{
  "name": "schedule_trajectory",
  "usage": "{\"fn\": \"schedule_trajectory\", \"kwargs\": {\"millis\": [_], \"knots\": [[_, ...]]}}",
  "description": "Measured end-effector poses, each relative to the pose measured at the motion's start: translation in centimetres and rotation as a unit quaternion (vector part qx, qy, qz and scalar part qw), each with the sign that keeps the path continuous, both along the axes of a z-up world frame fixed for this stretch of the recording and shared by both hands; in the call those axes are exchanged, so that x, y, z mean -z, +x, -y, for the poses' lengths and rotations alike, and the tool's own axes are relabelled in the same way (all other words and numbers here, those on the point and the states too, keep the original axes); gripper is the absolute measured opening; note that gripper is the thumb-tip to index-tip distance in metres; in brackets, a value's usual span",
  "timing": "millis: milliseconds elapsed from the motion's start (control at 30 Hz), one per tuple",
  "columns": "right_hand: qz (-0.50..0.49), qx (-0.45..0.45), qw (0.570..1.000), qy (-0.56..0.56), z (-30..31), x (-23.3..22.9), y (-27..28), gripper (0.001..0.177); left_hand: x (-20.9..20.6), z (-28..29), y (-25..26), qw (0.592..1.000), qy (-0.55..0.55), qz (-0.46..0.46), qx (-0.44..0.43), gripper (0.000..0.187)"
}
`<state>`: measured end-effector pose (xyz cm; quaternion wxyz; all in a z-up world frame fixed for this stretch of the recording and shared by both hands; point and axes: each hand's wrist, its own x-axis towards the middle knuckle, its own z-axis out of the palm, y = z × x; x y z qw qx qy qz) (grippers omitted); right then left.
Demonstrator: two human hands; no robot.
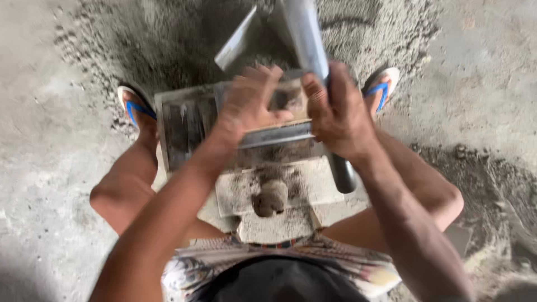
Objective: The person scoops wet cement from a pile on the floor into a rectangular metal mold using two trowels. They level the cement by scraping the excess off the top with a straight metal bar, then lift the mold and invert it to release a formed cement brick onto a stack of similar bricks.
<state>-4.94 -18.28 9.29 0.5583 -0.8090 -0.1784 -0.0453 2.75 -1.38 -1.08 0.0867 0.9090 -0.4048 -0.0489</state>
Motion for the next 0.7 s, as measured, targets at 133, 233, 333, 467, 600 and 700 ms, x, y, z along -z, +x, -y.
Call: {"fn": "schedule_trajectory", "kwargs": {"millis": [133,233,333,467,600,700], "knots": [[-0.304,0.197,0.928,-0.089,-3.3,7.9,-0.8,0.038,1.4,-6.4,-0.5,0.986,-0.142,-0.064,-0.064,0.096],[-0.446,0.187,0.875,-0.011,-4.0,5.3,-0.4,0.038,3.4,-7.5,-1.1,0.987,-0.055,-0.126,-0.085,0.097],[-0.409,0.192,0.891,-0.035,-4.1,1.3,0.0,0.040,4.8,-7.8,-0.9,0.987,-0.041,-0.129,-0.088,0.097],[0.382,0.099,0.871,-0.293,-1.8,5.1,0.0,0.063,4.0,-7.6,-0.6,0.983,-0.072,-0.133,-0.104,0.094],[-0.340,0.206,0.887,-0.236,-6.4,5.7,-2.2,0.068,5.4,-8.0,-1.0,0.979,-0.091,-0.154,-0.100,0.097],[-0.543,0.196,0.816,0.038,-3.6,4.2,-0.9,0.048,5.9,-7.8,-0.4,0.988,-0.037,-0.117,-0.093,0.105]]}}
